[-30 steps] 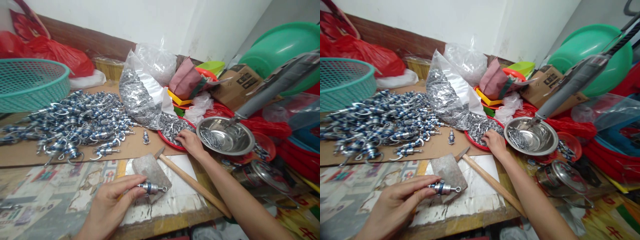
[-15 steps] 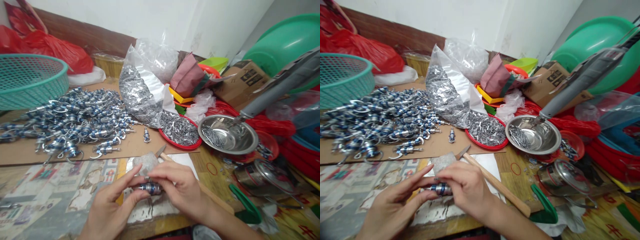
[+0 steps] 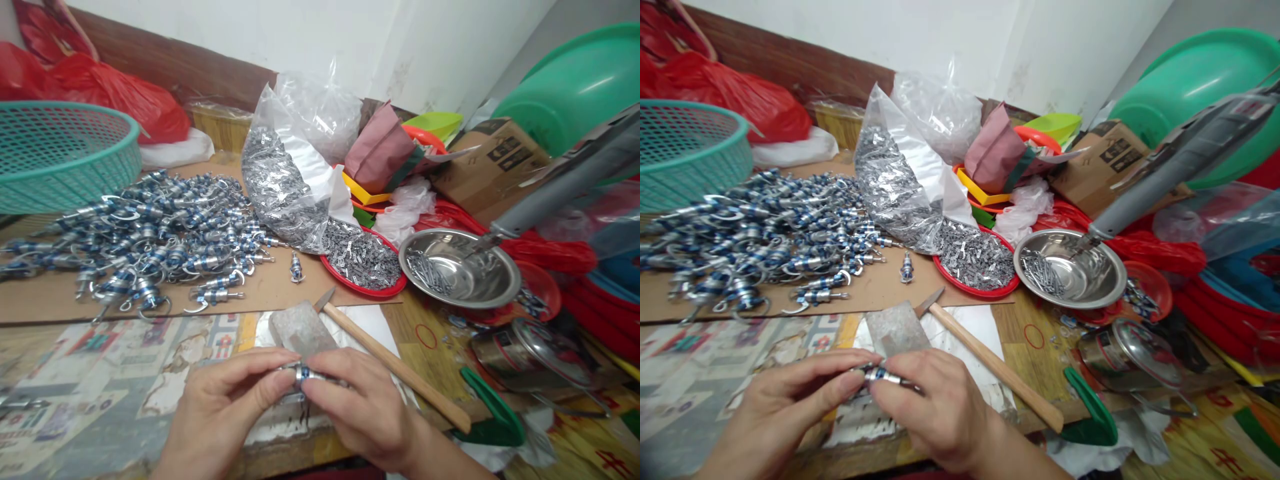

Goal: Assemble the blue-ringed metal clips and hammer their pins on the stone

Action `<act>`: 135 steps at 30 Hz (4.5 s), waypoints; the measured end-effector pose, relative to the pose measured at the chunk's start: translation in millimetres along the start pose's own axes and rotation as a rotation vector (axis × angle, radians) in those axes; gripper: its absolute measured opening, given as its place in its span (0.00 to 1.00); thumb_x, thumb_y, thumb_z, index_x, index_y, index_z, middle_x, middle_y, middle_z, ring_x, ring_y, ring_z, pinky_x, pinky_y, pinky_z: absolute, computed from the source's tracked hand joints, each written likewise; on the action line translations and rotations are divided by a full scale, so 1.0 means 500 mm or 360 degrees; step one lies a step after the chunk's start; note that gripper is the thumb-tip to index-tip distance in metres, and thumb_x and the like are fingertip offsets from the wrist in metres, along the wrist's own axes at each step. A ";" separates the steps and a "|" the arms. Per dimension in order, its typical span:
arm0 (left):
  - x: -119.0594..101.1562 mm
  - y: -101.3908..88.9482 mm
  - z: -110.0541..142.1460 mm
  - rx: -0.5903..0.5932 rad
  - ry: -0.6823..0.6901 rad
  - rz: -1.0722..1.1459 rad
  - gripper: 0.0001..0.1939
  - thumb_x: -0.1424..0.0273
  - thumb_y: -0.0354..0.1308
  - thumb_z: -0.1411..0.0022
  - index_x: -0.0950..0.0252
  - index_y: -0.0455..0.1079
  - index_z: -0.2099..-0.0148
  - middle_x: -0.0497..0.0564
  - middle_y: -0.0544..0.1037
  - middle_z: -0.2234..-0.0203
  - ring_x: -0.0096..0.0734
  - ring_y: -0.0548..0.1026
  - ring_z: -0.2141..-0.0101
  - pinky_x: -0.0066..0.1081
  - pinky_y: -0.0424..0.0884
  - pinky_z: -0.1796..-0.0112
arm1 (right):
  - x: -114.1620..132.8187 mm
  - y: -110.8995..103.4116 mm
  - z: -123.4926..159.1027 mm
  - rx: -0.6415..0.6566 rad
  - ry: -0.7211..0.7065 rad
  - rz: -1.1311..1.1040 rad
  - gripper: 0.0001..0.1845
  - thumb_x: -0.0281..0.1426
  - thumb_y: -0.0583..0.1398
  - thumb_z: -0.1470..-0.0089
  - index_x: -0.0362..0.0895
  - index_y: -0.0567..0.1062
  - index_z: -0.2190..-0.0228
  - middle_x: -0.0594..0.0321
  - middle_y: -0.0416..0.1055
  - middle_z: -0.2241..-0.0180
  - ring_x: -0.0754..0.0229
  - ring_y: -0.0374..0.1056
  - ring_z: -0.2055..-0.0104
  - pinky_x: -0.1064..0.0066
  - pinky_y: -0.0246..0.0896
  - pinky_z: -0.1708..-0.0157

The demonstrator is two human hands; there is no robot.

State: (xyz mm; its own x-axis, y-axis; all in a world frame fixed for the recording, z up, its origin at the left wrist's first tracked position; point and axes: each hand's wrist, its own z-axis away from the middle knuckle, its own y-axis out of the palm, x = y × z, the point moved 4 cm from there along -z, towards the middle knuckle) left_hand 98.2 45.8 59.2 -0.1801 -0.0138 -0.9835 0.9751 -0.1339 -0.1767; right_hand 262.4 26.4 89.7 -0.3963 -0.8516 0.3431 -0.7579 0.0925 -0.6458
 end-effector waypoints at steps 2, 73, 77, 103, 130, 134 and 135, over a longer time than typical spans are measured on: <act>-0.006 0.000 0.002 0.0030 0.0021 -0.0116 0.06 0.64 0.63 0.49 0.52 0.80 0.67 0.44 0.85 0.68 0.34 0.81 0.65 0.22 0.75 0.62 | 0.000 -0.004 0.000 0.0041 -0.0119 0.0072 0.13 0.22 0.53 0.42 0.41 0.72 0.57 0.51 0.76 0.63 0.58 0.72 0.63 0.69 0.70 0.66; 0.056 0.026 -0.032 0.0564 -0.0482 0.1015 0.20 0.73 0.68 0.51 0.58 0.60 0.62 0.41 0.76 0.72 0.27 0.74 0.67 0.31 0.67 0.62 | -0.097 0.047 -0.037 0.0340 0.1362 -0.0951 0.05 0.25 0.66 0.56 0.42 0.76 0.72 0.68 0.75 0.78 0.65 0.70 0.75 0.77 0.60 0.75; 0.059 0.026 -0.033 0.0566 -0.0466 0.1017 0.20 0.73 0.67 0.50 0.58 0.59 0.61 0.43 0.77 0.71 0.29 0.75 0.65 0.32 0.67 0.61 | -0.093 0.044 -0.050 0.0387 0.1116 -0.0661 0.03 0.24 0.66 0.54 0.42 0.79 0.77 0.67 0.74 0.78 0.67 0.68 0.73 0.78 0.58 0.72; 0.055 0.026 -0.032 0.0534 -0.0474 0.1033 0.20 0.74 0.68 0.52 0.58 0.59 0.62 0.43 0.78 0.71 0.28 0.76 0.68 0.29 0.68 0.65 | -0.063 0.052 -0.059 0.0443 0.0828 -0.0208 0.07 0.22 0.60 0.50 0.41 0.80 0.72 0.62 0.71 0.76 0.63 0.65 0.72 0.74 0.59 0.71; 0.052 0.027 -0.034 0.0495 -0.0477 0.1002 0.21 0.74 0.68 0.53 0.58 0.58 0.63 0.43 0.78 0.74 0.29 0.75 0.71 0.29 0.68 0.68 | 0.005 -0.115 0.050 0.0391 0.0592 0.0411 0.34 0.24 0.52 0.42 0.55 0.49 0.38 0.60 0.74 0.58 0.57 0.72 0.60 0.74 0.68 0.66; 0.050 0.024 -0.031 0.0495 -0.0460 0.0994 0.21 0.75 0.68 0.52 0.58 0.57 0.64 0.43 0.79 0.74 0.29 0.76 0.71 0.30 0.69 0.67 | 0.015 -0.100 0.052 0.0620 0.0532 0.0480 0.36 0.20 0.49 0.45 0.53 0.47 0.38 0.60 0.74 0.65 0.58 0.73 0.70 0.73 0.67 0.75; 0.050 0.023 -0.031 0.0499 -0.0454 0.0989 0.21 0.74 0.68 0.52 0.58 0.57 0.64 0.43 0.79 0.74 0.30 0.76 0.71 0.30 0.69 0.67 | 0.012 -0.093 0.055 0.0690 0.0533 0.0480 0.36 0.20 0.48 0.46 0.52 0.49 0.38 0.60 0.74 0.67 0.58 0.72 0.72 0.73 0.66 0.76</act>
State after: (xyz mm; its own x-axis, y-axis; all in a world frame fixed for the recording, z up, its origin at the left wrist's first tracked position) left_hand 106.6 59.3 31.9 0.3235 -0.4295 -0.8431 0.8333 -0.2929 0.4689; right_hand 309.6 2.7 102.9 -0.7542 -0.6063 0.2521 -0.3359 0.0263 -0.9415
